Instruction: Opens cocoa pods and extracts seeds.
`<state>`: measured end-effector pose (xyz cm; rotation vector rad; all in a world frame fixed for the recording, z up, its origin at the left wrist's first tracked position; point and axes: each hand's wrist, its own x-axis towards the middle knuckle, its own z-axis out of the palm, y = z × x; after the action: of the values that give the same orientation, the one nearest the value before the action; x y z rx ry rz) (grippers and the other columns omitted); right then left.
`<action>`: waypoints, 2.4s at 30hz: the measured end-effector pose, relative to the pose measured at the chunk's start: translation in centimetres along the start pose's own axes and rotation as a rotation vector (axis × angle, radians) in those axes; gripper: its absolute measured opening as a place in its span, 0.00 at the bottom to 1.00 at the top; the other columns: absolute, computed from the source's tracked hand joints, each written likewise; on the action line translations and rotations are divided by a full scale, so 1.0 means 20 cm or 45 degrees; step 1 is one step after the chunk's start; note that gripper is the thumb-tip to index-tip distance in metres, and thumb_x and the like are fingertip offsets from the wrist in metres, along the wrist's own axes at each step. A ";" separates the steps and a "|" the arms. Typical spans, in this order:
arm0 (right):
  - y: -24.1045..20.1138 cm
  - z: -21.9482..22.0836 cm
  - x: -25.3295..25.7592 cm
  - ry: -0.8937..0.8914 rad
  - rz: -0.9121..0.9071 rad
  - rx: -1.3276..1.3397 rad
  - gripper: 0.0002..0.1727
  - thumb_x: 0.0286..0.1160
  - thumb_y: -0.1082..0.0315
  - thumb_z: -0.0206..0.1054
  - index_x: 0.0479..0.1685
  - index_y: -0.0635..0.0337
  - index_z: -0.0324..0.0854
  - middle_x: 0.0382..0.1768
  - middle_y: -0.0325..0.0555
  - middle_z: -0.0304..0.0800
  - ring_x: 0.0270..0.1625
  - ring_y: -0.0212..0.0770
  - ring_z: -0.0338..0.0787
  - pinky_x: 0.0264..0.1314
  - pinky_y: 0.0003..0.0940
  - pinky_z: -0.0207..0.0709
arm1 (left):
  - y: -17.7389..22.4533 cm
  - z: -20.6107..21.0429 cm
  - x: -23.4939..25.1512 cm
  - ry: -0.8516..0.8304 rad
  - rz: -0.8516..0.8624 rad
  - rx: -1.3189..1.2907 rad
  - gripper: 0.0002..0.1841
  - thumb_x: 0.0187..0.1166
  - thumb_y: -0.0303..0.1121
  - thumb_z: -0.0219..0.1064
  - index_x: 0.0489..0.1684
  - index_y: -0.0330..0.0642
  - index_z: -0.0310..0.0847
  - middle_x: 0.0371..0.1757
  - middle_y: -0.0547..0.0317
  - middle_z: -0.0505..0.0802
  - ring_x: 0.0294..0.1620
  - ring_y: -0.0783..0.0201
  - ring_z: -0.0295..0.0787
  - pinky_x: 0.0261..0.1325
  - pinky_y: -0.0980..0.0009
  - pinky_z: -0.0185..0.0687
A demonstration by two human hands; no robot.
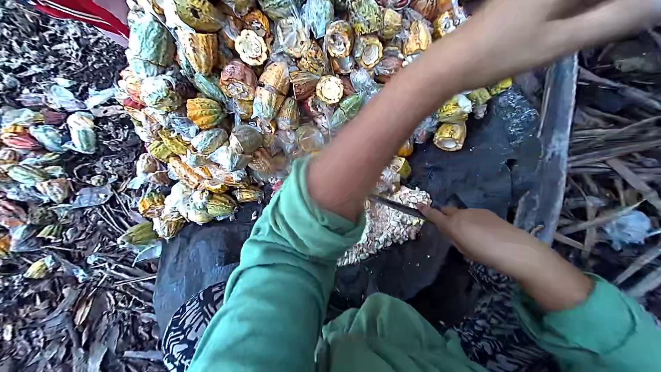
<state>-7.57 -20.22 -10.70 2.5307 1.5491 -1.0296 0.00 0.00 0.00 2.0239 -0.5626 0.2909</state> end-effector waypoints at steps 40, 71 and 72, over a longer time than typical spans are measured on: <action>-0.18 0.00 -0.11 0.778 -0.140 0.525 0.32 0.88 0.64 0.51 0.92 0.57 0.58 0.46 0.58 0.91 0.33 0.50 0.90 0.43 0.52 0.87 | 0.05 0.03 -1.67 1.166 -0.779 -0.942 0.49 0.51 0.64 0.83 0.73 0.47 0.66 0.49 0.65 0.94 0.48 0.70 0.92 0.54 0.66 0.91; -1.03 0.28 -0.12 -0.333 -0.379 2.100 0.40 0.87 0.66 0.53 0.96 0.44 0.38 0.28 0.40 0.81 0.15 0.30 0.78 0.13 0.22 0.76 | 0.16 -0.42 -2.04 1.398 -0.471 0.069 0.58 0.57 0.68 0.74 0.85 0.34 0.59 0.71 0.49 0.84 0.67 0.70 0.83 0.73 0.64 0.80; -1.04 0.27 -0.10 -0.310 -0.364 2.081 0.40 0.86 0.67 0.52 0.96 0.45 0.37 0.28 0.40 0.81 0.15 0.30 0.78 0.13 0.23 0.76 | 0.15 -0.39 -2.03 1.355 -0.481 0.060 0.58 0.57 0.67 0.74 0.86 0.34 0.58 0.73 0.48 0.84 0.69 0.69 0.83 0.74 0.64 0.79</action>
<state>-27.61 -12.81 -7.27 2.3438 1.0322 -3.5280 -36.29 16.50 -11.12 1.6585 0.4828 1.0464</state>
